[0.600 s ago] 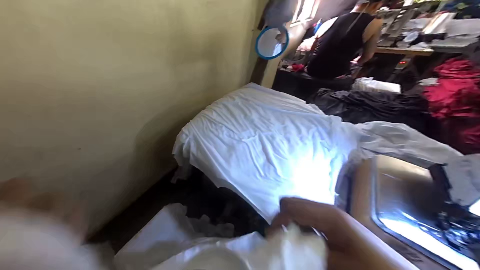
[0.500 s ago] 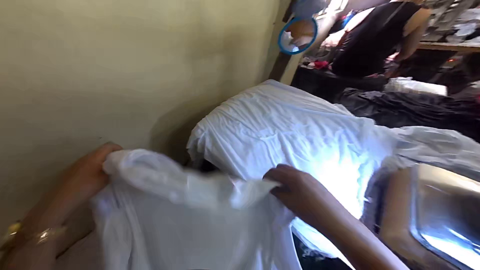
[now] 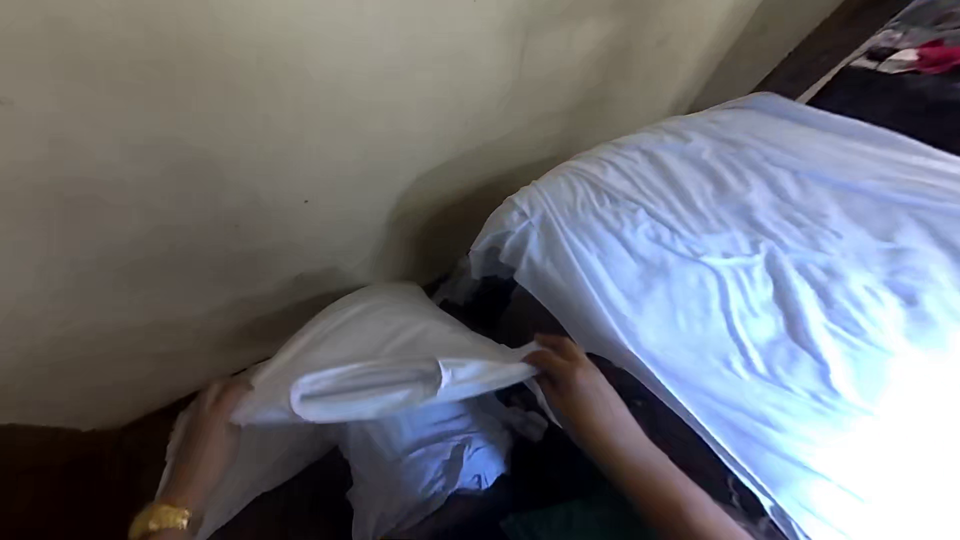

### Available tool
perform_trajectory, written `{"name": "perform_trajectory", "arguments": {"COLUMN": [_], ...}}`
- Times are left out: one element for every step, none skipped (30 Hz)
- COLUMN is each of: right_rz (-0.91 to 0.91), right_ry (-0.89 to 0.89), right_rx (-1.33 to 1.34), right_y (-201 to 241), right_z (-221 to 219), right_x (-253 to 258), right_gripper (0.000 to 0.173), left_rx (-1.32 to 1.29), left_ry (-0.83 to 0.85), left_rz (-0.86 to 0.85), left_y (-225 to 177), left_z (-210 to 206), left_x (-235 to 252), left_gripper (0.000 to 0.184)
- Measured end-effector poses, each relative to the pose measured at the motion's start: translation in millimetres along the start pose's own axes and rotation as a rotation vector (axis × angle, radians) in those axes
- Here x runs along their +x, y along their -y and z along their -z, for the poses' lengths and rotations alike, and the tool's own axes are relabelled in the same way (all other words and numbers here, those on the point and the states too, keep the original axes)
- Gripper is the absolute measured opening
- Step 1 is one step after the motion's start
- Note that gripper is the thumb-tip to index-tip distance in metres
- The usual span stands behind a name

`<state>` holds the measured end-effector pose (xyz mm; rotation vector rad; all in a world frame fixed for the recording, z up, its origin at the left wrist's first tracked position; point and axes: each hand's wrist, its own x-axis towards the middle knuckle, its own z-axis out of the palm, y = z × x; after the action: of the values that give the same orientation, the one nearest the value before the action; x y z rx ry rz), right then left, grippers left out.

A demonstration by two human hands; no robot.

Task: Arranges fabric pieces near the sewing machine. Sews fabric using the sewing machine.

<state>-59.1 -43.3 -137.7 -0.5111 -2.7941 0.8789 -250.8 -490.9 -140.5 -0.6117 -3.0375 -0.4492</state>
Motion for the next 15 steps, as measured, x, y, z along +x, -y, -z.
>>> {"name": "perform_trajectory", "arguments": {"right_rz": [-0.034,-0.076,-0.115,-0.157,-0.204,-0.264,-0.321,-0.375,-0.419,-0.463,-0.527,-0.602,-0.671,-0.72,-0.752], "right_ry": [0.046,0.096,0.156,0.238,0.337,0.452,0.543,0.608,0.634,0.641,0.659,0.683,0.686,0.66,0.622], "right_rx": [-0.005,-0.004,0.001,0.003,-0.005,-0.036,-0.083,-0.144,-0.201,-0.26,-0.328,-0.395,-0.45,-0.496,-0.518], "right_y": [-10,-19,-29,-39,-49,-57,-64,-71,-77,-81,-84,-87,-88,-87,-87], "right_z": [-18,-33,-45,-55,-62,-64,-62,-59,-53,-45,-36,-28,-22,-18,-16], "right_x": [-9,-18,-27,-36,-43,-50,-55,-61,-67,-73,-77,-82,-89,-95,-99], "right_gripper": [0.019,0.02,0.022,0.024,0.028,0.033,0.038,0.045,0.053,0.059,0.063,0.064,0.059,0.047,0.037], "left_rx": [-0.018,-0.043,-0.059,-0.059,-0.051,-0.045,-0.027,-0.015,-0.02,-0.066,-0.132,-0.196,-0.247,-0.28,-0.283], "left_ry": [0.075,0.172,0.268,0.37,0.472,0.595,0.742,0.887,0.971,0.954,0.869,0.759,0.662,0.588,0.535], "left_rz": [0.031,0.063,0.069,0.057,0.029,-0.004,-0.037,-0.057,-0.066,-0.069,-0.074,-0.081,-0.092,-0.129,-0.192], "left_y": [2,3,2,1,0,-1,-2,-5,-12,-22,-36,-52,-70,-86,-101], "left_z": [-18,-35,-52,-69,-85,-100,-113,-124,-130,-132,-132,-133,-134,-140,-149], "left_x": [-24,-48,-72,-95,-116,-134,-146,-152,-151,-145,-135,-125,-115,-104,-95], "left_gripper": [0.039,0.04,0.04,0.038,0.037,0.037,0.036,0.035,0.036,0.035,0.035,0.035,0.035,0.037,0.045]}}
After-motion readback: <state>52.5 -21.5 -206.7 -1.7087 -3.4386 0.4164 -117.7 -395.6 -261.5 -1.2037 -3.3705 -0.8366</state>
